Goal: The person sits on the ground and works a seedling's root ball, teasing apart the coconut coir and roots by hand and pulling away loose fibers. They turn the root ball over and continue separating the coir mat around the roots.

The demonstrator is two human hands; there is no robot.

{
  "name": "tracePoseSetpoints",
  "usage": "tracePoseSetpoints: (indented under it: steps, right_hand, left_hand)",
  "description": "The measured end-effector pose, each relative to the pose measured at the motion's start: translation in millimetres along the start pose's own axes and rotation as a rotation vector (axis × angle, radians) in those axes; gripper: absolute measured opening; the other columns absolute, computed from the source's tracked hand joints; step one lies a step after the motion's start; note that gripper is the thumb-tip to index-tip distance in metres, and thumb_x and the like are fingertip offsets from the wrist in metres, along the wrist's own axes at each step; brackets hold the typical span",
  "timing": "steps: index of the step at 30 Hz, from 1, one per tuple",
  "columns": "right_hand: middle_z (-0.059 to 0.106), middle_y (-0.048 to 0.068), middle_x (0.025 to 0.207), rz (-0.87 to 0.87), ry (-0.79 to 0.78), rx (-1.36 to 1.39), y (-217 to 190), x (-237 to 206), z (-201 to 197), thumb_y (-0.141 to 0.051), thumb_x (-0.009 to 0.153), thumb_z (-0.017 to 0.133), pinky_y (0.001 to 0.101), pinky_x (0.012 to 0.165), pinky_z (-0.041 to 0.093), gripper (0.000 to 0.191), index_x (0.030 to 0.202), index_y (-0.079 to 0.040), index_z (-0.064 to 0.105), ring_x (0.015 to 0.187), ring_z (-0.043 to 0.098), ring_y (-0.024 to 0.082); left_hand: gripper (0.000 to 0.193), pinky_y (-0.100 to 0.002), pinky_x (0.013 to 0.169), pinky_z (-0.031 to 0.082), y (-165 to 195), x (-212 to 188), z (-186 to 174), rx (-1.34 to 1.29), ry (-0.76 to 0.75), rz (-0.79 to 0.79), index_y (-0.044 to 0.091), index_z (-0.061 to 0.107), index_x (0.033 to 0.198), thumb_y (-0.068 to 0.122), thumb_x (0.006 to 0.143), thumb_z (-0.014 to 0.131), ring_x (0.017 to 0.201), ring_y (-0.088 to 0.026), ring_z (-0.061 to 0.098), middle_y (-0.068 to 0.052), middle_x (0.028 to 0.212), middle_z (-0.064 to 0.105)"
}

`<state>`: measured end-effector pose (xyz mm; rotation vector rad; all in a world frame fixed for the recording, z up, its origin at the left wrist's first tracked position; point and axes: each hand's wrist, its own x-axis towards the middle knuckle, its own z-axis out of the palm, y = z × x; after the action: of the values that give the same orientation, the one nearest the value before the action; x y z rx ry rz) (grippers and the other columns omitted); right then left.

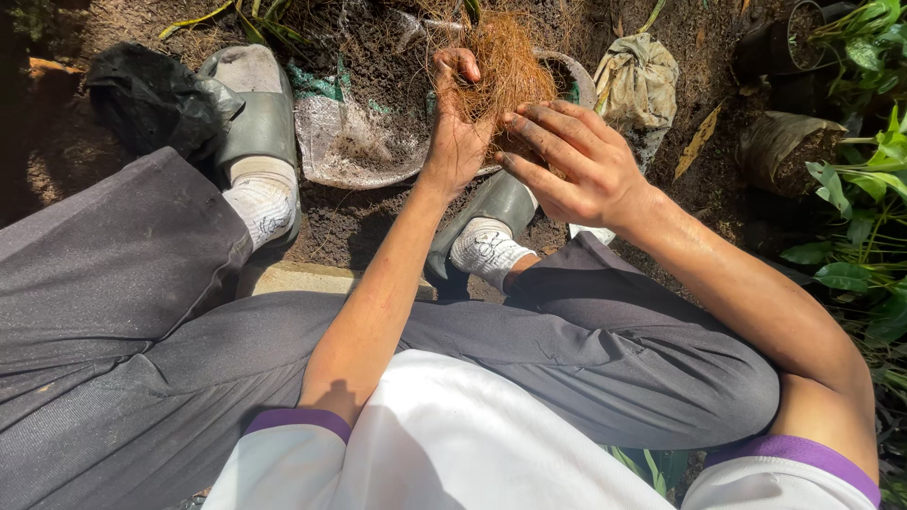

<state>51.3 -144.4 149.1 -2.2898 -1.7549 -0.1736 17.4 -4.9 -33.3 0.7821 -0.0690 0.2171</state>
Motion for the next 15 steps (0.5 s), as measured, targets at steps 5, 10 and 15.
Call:
tracePoseSetpoints:
  steps: [5, 10, 15]
  right_hand:
    - [0.067, 0.020, 0.135, -0.050, 0.002, -0.052, 0, 2, 3, -0.006, 0.088, 0.074, 0.0506, 0.109, 0.055, 0.030, 0.118, -0.007, 0.074, 0.126, 0.066, 0.035]
    - [0.069, 0.022, 0.131, -0.135, -0.015, -0.095, 3, 4, -2, -0.010, 0.088, 0.069, 0.0526, 0.106, 0.055, 0.027, 0.114, -0.005, 0.075, 0.123, 0.068, 0.036]
    - [0.070, 0.022, 0.129, -0.215, -0.017, -0.130, 4, 8, -6, -0.014, 0.092, 0.070, 0.0523, 0.104, 0.055, 0.020, 0.109, -0.007, 0.075, 0.122, 0.068, 0.036]
  left_hand:
    - [0.043, -0.031, 0.107, 0.047, 15, -3, 9, -0.110, 0.110, -0.166, 0.019, 0.036, 0.132, -0.004, 0.105, 0.060, 0.120, -0.011, 0.048, 0.000, 0.123, 0.042]
    - [0.041, -0.033, 0.103, 0.051, 29, -4, 21, -0.218, 0.153, -0.208, 0.018, 0.038, 0.127, -0.004, 0.104, 0.064, 0.118, -0.013, 0.054, -0.002, 0.121, 0.049]
    - [0.040, -0.033, 0.100, 0.051, 30, -4, 22, -0.298, 0.198, -0.243, 0.017, 0.039, 0.128, -0.002, 0.103, 0.063, 0.117, -0.014, 0.056, -0.003, 0.124, 0.053]
